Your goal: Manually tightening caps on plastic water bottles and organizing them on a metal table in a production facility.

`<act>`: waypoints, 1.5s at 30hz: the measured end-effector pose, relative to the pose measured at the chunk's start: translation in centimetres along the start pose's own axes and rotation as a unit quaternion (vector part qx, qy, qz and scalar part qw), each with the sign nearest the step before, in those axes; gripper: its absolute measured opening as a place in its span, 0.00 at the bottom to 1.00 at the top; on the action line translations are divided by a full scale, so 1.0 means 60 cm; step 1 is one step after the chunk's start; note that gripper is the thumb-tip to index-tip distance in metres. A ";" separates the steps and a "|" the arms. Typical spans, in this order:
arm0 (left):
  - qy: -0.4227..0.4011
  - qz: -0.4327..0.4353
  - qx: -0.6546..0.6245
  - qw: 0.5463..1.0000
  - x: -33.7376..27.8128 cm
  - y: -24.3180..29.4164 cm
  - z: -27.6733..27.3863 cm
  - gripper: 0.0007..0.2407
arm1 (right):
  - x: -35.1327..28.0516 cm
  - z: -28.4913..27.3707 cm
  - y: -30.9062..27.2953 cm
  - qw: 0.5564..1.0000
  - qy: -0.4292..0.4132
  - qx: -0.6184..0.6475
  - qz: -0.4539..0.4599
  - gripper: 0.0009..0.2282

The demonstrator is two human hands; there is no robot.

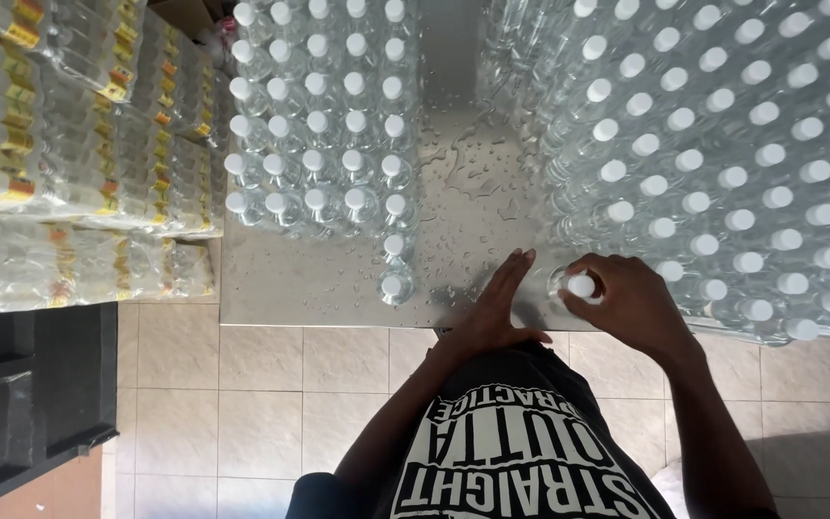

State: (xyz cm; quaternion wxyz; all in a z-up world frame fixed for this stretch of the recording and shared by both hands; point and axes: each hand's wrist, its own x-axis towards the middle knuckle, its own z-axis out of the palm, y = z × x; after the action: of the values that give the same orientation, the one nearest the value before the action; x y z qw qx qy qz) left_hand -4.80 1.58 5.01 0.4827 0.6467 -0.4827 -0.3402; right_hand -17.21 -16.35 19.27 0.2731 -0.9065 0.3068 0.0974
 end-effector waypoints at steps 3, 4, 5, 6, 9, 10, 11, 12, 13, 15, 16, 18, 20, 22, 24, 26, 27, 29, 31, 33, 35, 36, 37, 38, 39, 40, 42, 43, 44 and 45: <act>-0.069 -0.071 -0.071 0.993 0.003 0.058 -0.037 0.52 | -0.011 -0.052 -0.026 0.988 -0.032 0.151 0.013 0.20; -0.096 -0.120 -0.114 0.981 0.002 0.068 -0.047 0.52 | -0.008 -0.061 -0.026 0.978 -0.035 0.206 -0.007 0.22; -0.098 -0.120 -0.112 0.982 0.008 0.071 -0.046 0.52 | 0.015 -0.060 -0.024 0.978 -0.033 0.207 -0.007 0.22; -0.063 -0.163 -0.160 0.972 0.013 0.073 -0.044 0.52 | 0.039 -0.059 -0.022 0.972 -0.017 0.235 -0.010 0.27; 0.004 -0.228 -0.259 0.939 0.012 -0.003 -0.019 0.47 | 0.073 -0.056 -0.022 0.979 0.020 0.204 -0.020 0.33; 0.034 -0.249 -0.312 0.916 0.013 -0.044 -0.009 0.42 | 0.081 -0.056 -0.023 0.989 0.041 0.143 -0.025 0.33; 0.037 -0.250 -0.312 0.916 0.016 -0.060 -0.007 0.42 | 0.076 -0.056 -0.019 0.988 0.039 0.144 -0.028 0.33; 0.065 -0.251 -0.310 0.915 0.020 -0.076 -0.006 0.36 | 0.072 -0.054 -0.015 0.982 0.030 0.187 -0.026 0.31; 0.091 -0.255 -0.307 0.912 0.019 -0.092 -0.003 0.30 | 0.064 -0.051 -0.010 0.972 0.020 0.231 -0.020 0.29; 0.099 -0.255 -0.311 0.910 0.019 -0.104 -0.011 0.29 | 0.050 -0.062 -0.002 0.977 0.011 0.215 -0.010 0.28; 0.107 -0.252 -0.315 0.909 0.022 -0.110 -0.018 0.28 | 0.045 -0.069 0.003 0.981 0.005 0.196 0.000 0.28; 0.114 -0.254 -0.325 0.904 0.024 -0.118 -0.018 0.27 | 0.040 -0.075 0.015 0.984 -0.003 0.179 0.003 0.27; 0.118 -0.258 -0.336 0.898 0.027 -0.118 -0.017 0.25 | 0.041 -0.076 0.031 0.987 -0.012 0.161 0.011 0.26; 0.119 -0.263 -0.323 0.901 0.031 -0.110 -0.018 0.27 | 0.048 -0.071 0.048 0.988 -0.065 0.137 0.021 0.24; 0.098 -0.262 -0.317 0.906 0.031 -0.115 -0.022 0.29 | 0.053 -0.078 0.034 0.990 -0.078 0.120 0.005 0.24; 0.077 -0.262 -0.310 0.911 0.030 -0.101 -0.030 0.31 | 0.068 -0.076 0.028 0.990 -0.091 0.103 -0.012 0.23; 0.058 -0.248 -0.316 0.914 0.031 -0.084 -0.038 0.31 | 0.081 -0.071 0.029 0.992 -0.096 0.058 -0.052 0.24; 0.038 -0.233 -0.321 0.917 0.027 -0.069 -0.046 0.31 | 0.108 -0.067 0.028 0.991 -0.100 0.012 -0.092 0.25; 0.012 -0.210 -0.280 0.937 0.021 -0.073 -0.046 0.39 | 0.135 -0.070 0.021 0.979 -0.110 -0.043 -0.164 0.26; -0.012 -0.202 -0.264 0.943 0.023 -0.021 -0.071 0.39 | 0.157 -0.059 0.037 0.963 -0.138 -0.085 -0.214 0.25; -0.031 -0.194 -0.246 0.949 0.020 0.007 -0.087 0.39 | 0.173 -0.057 0.051 0.941 -0.166 -0.127 -0.268 0.25; -0.041 -0.176 -0.221 0.958 0.016 0.010 -0.090 0.39 | 0.177 -0.059 0.058 0.921 -0.158 -0.178 -0.307 0.24; -0.053 -0.159 -0.197 0.966 0.009 0.013 -0.092 0.39 | 0.177 -0.060 0.064 0.899 -0.151 -0.226 -0.343 0.24; -0.052 -0.159 -0.197 0.966 0.006 0.014 -0.094 0.39 | 0.177 -0.058 0.067 0.899 -0.151 -0.227 -0.344 0.24; -0.064 -0.146 -0.176 0.971 0.001 0.014 -0.095 0.38 | 0.177 -0.056 0.071 0.892 -0.160 -0.222 -0.361 0.24; -0.076 -0.132 -0.156 0.976 -0.003 0.013 -0.096 0.37 | 0.178 -0.054 0.075 0.884 -0.169 -0.218 -0.377 0.24; -0.071 -0.136 -0.128 0.980 -0.001 0.041 -0.102 0.38 | 0.186 -0.026 0.095 0.908 -0.201 -0.172 -0.325 0.22; -0.063 -0.141 -0.101 0.983 -0.003 0.055 -0.101 0.39 | 0.190 -0.011 0.105 0.925 -0.233 -0.127 -0.273 0.24; -0.058 -0.144 -0.105 0.982 -0.001 0.069 -0.104 0.39 | 0.177 -0.031 0.078 0.922 -0.239 -0.129 -0.275 0.24; -0.050 -0.141 -0.075 0.986 0.000 0.083 -0.109 0.39 | 0.166 -0.050 0.050 0.948 -0.268 -0.055 -0.159 0.29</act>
State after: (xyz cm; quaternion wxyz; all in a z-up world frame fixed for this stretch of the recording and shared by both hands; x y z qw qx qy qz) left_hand -0.33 3.20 11.74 0.4525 0.6524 -0.3828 -0.4723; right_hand -11.13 -25.01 17.03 0.3067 -0.8976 0.0680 0.3092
